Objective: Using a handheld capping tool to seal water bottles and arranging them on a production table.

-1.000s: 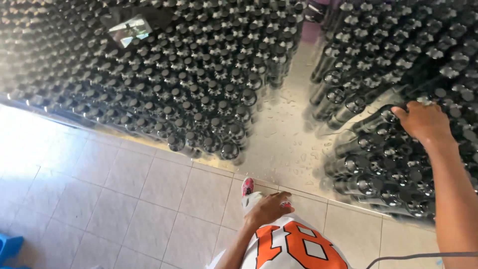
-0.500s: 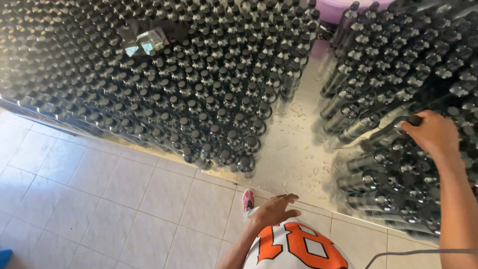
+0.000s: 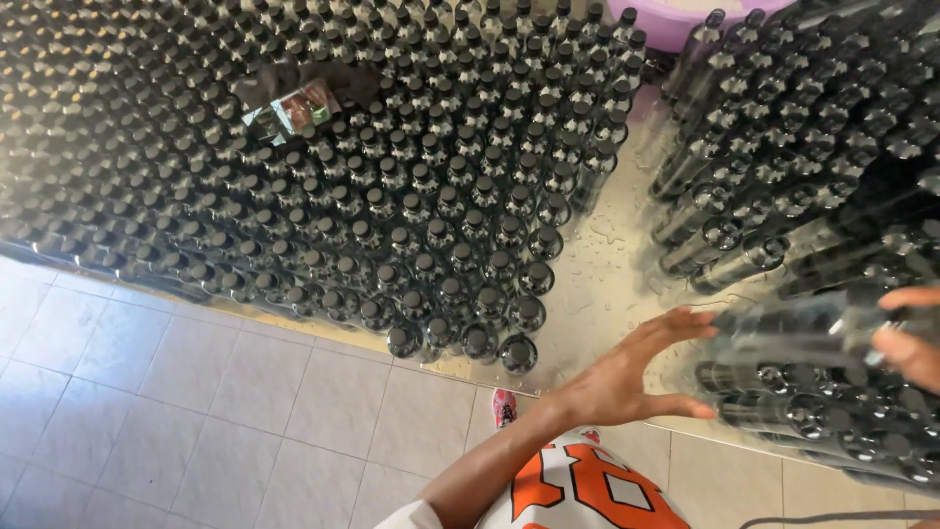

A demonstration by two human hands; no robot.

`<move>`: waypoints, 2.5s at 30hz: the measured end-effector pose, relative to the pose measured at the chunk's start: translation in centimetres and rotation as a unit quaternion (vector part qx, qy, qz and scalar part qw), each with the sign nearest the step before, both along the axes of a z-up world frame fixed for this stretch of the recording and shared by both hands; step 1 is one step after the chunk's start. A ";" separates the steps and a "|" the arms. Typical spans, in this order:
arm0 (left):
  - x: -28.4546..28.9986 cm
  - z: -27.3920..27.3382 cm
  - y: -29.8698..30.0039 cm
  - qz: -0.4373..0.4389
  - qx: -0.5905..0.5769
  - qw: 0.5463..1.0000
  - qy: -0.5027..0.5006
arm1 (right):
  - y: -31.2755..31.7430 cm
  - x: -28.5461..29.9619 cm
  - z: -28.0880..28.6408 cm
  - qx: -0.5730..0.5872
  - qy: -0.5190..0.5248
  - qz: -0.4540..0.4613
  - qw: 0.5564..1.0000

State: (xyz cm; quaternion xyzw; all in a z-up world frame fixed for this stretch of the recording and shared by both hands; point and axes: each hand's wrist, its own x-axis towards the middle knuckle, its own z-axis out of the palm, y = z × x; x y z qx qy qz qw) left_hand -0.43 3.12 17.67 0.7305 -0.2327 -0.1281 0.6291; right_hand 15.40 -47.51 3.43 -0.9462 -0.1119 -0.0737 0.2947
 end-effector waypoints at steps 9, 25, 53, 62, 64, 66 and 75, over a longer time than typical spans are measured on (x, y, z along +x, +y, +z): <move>1.0 -8.9 -2.9 -0.236 -0.240 0.905 0.261 | 22.2 -4.6 8.9 0.369 0.229 0.239 0.868; 0.4 -23.2 -4.2 0.085 -0.320 0.782 0.528 | 30.2 -4.4 -13.9 0.625 0.473 -0.070 0.617; 1.4 -20.8 -5.2 -0.005 -0.409 0.756 0.511 | 27.9 -5.1 -10.2 0.676 0.442 -0.022 0.589; 1.2 -20.7 -4.5 -0.068 -0.458 0.718 0.519 | 27.4 -4.9 -11.9 0.794 0.431 0.019 0.428; 1.4 -19.4 -4.2 -0.038 -0.412 0.752 0.513 | 27.1 -4.5 -12.7 0.776 0.444 0.001 0.448; 1.2 -19.5 -4.3 -0.021 -0.382 0.778 0.499 | 27.0 -4.7 -12.5 0.756 0.442 -0.015 0.483; 1.6 -22.6 -5.4 0.102 -0.169 0.888 0.415 | 27.6 -4.5 -11.2 0.611 0.459 -0.068 0.641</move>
